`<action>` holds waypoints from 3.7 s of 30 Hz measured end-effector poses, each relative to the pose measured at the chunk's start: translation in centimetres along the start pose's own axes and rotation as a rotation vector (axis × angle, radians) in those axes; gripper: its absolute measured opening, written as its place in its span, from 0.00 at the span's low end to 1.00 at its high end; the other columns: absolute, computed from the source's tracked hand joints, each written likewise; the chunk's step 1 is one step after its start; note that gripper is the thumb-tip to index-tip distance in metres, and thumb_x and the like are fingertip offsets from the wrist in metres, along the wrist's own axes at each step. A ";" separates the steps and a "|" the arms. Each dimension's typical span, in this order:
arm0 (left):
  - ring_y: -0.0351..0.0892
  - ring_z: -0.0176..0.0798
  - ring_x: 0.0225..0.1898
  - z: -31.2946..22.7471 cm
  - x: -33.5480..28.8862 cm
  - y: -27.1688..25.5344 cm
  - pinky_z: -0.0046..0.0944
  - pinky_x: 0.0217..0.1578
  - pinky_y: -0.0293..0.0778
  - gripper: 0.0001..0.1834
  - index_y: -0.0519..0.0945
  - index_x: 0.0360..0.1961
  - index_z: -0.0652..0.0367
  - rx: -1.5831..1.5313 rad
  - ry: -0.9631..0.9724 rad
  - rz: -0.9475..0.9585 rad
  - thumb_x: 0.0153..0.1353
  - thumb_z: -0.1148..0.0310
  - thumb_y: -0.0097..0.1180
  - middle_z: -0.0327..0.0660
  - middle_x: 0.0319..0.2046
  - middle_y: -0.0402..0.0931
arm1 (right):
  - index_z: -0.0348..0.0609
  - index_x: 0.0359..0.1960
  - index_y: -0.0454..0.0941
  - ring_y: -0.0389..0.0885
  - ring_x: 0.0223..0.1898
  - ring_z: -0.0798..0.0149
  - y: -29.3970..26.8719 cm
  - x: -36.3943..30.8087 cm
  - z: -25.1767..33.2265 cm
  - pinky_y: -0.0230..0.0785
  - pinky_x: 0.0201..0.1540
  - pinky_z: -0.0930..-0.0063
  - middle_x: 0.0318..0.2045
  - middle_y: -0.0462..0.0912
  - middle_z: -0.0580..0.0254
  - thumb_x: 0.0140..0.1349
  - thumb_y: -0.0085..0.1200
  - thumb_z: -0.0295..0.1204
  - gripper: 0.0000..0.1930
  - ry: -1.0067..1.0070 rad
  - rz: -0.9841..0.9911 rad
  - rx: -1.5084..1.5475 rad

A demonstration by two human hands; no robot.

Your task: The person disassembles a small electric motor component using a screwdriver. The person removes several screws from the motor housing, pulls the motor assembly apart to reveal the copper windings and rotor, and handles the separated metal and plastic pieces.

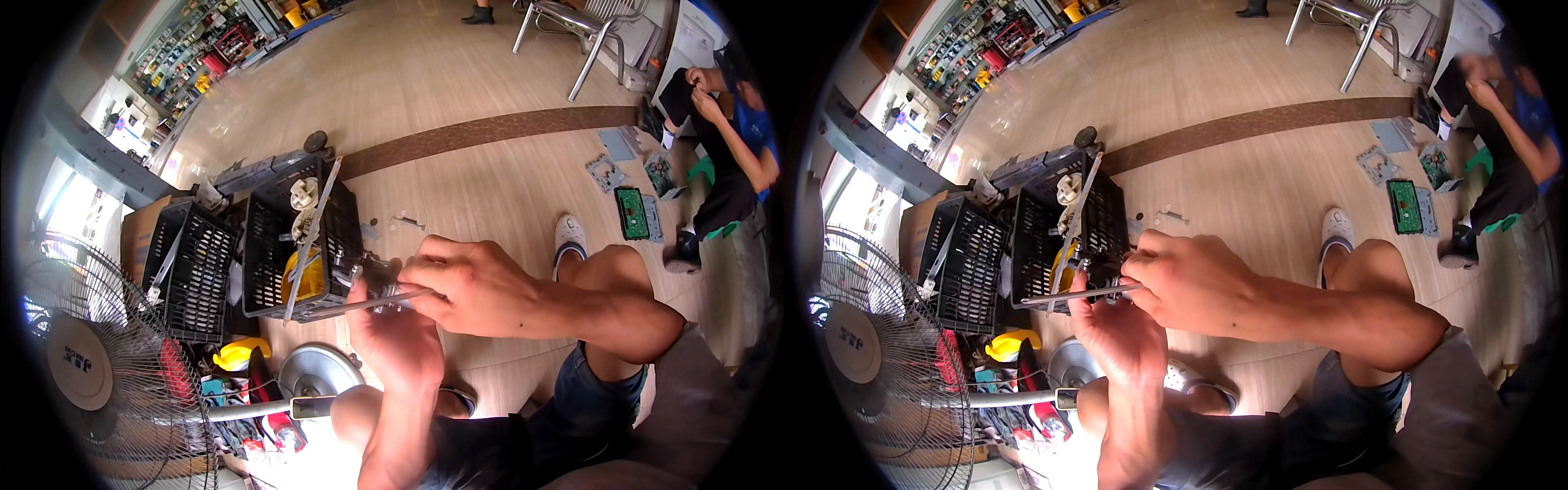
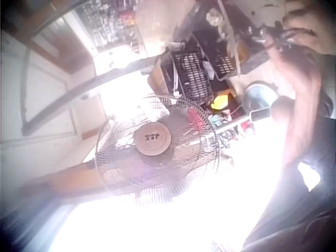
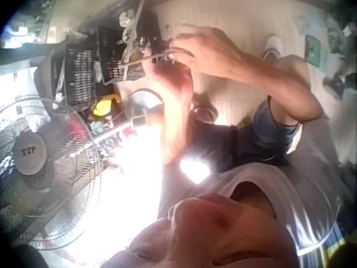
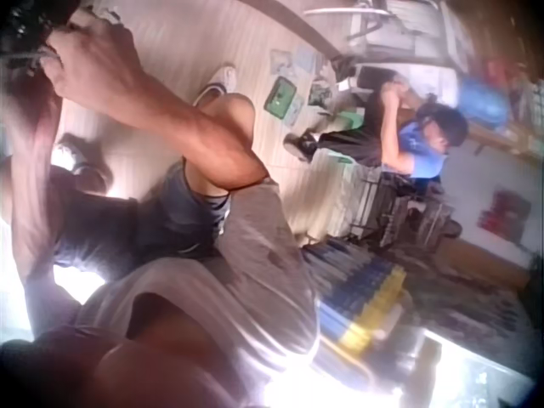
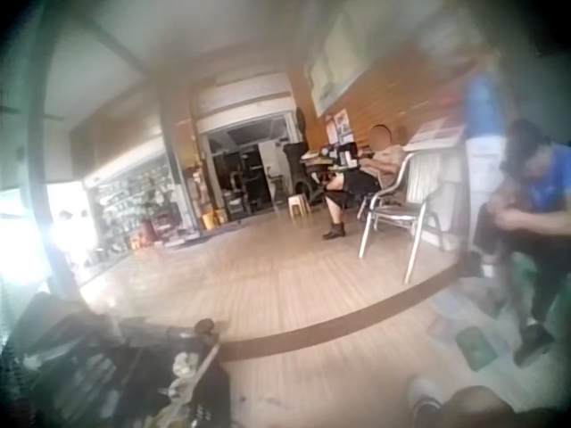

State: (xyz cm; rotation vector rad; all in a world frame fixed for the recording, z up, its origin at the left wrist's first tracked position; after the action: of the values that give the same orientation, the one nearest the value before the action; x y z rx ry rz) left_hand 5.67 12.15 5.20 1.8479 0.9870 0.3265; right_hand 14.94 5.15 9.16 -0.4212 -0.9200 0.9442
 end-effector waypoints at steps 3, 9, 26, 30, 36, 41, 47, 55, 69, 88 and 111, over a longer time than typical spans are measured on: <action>0.76 0.39 0.52 0.1 -0.1 0.4 0.40 0.56 0.72 0.17 0.76 0.51 0.55 -0.007 0.004 -0.007 0.71 0.55 0.51 0.42 0.48 0.78 | 0.45 0.28 0.81 0.80 0.28 0.58 -0.2 -0.1 0.2 0.76 0.27 0.64 0.29 0.78 0.62 0.58 0.59 0.31 0.05 -0.047 -0.094 0.020; 0.76 0.39 0.53 0.3 0.6 -0.5 0.39 0.58 0.70 0.16 0.76 0.48 0.57 -0.006 -0.005 0.021 0.71 0.56 0.51 0.41 0.47 0.78 | 0.42 0.34 0.80 0.82 0.23 0.59 -0.3 -0.3 1.0 0.76 0.22 0.68 0.32 0.79 0.63 0.58 0.64 0.28 0.07 -0.201 -0.064 -0.164; 0.73 0.54 0.58 -0.5 0.2 -0.6 0.51 0.66 0.63 0.35 0.69 0.63 0.68 -0.133 -0.019 0.190 0.58 0.56 0.55 0.56 0.57 0.74 | 0.32 0.27 0.78 0.80 0.43 0.58 -1.7 -1.2 3.5 0.76 0.17 0.69 0.29 0.75 0.57 0.44 0.61 0.30 0.12 -0.351 -0.187 -0.242; 0.72 0.55 0.58 -0.9 -0.1 0.2 0.52 0.66 0.64 0.39 0.66 0.66 0.69 -0.204 -0.043 0.258 0.57 0.56 0.56 0.58 0.58 0.73 | 0.40 0.32 0.75 0.79 0.20 0.62 -3.2 -1.1 3.5 0.72 0.19 0.69 0.31 0.76 0.61 0.53 0.63 0.23 0.09 -0.289 -0.196 -0.087; 0.74 0.54 0.56 -0.5 -0.5 0.2 0.53 0.69 0.61 0.37 0.68 0.63 0.67 -0.272 -0.122 0.159 0.57 0.55 0.57 0.55 0.55 0.74 | 0.39 0.33 0.78 0.81 0.22 0.65 -3.5 0.0 -0.6 0.71 0.20 0.73 0.28 0.80 0.59 0.55 0.63 0.20 0.07 -0.091 -0.285 0.216; 0.77 0.52 0.54 -1.0 -1.2 0.0 0.61 0.71 0.55 0.32 0.72 0.60 0.66 -0.133 -0.112 0.204 0.59 0.54 0.55 0.52 0.55 0.76 | 0.37 0.37 0.80 0.83 0.25 0.75 -3.4 0.4 -2.1 0.67 0.21 0.79 0.31 0.86 0.61 0.61 0.61 0.22 0.05 0.215 -0.126 0.551; 0.78 0.51 0.53 -1.9 -2.2 -0.9 0.61 0.69 0.59 0.28 0.76 0.54 0.67 -0.062 -0.136 0.178 0.62 0.54 0.51 0.51 0.53 0.77 | 0.34 0.38 0.80 0.81 0.28 0.77 -2.1 0.4 -2.0 0.68 0.26 0.80 0.30 0.85 0.62 0.62 0.59 0.22 0.05 0.285 -0.070 0.630; 0.81 0.43 0.43 -6.4 -2.5 -4.0 0.57 0.60 0.66 0.24 0.78 0.53 0.56 0.125 -0.104 0.019 0.71 0.48 0.45 0.48 0.45 0.80 | 0.30 0.31 0.81 0.84 0.33 0.46 6.2 -2.4 -12.2 0.76 0.39 0.57 0.29 0.83 0.38 0.58 0.55 0.29 0.11 0.466 0.284 0.162; 0.75 0.59 0.60 -11.6 -4.1 -6.3 0.73 0.70 0.50 0.29 0.73 0.60 0.66 -0.062 -0.063 0.300 0.71 0.51 0.54 0.58 0.55 0.75 | 0.38 0.28 0.81 0.78 0.19 0.64 22.5 -29.9 -21.9 0.71 0.20 0.64 0.22 0.82 0.57 0.54 0.57 0.26 0.04 1.369 0.229 0.269; 0.79 0.49 0.38 -7.3 -2.5 -6.1 0.47 0.52 0.77 0.22 0.79 0.52 0.61 -0.097 -0.219 0.135 0.68 0.53 0.56 0.56 0.43 0.79 | 0.44 0.22 0.85 0.85 0.45 0.55 27.9 -39.6 -27.7 0.80 0.43 0.65 0.37 0.87 0.57 0.51 0.59 0.23 0.04 1.216 0.526 -0.076; 0.79 0.52 0.35 -8.7 0.1 -3.3 0.53 0.55 0.76 0.21 0.79 0.41 0.67 -0.254 -0.085 0.224 0.66 0.54 0.58 0.58 0.36 0.78 | 0.38 0.18 0.75 0.67 0.09 0.63 24.5 -34.5 -24.0 0.54 0.08 0.62 0.14 0.76 0.57 0.60 0.55 0.26 0.12 1.674 0.111 0.421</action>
State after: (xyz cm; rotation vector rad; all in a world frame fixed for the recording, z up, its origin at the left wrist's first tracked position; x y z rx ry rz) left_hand -1.06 18.39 6.59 1.7254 0.6495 0.4814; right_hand 13.26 -8.66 -37.44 -0.6896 0.8112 0.5430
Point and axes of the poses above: each hand's wrist, its own x-axis towards the middle knuckle, its own y-axis out of the palm, z = x × y, the point moved 5 cm from there along x, towards the middle knuckle
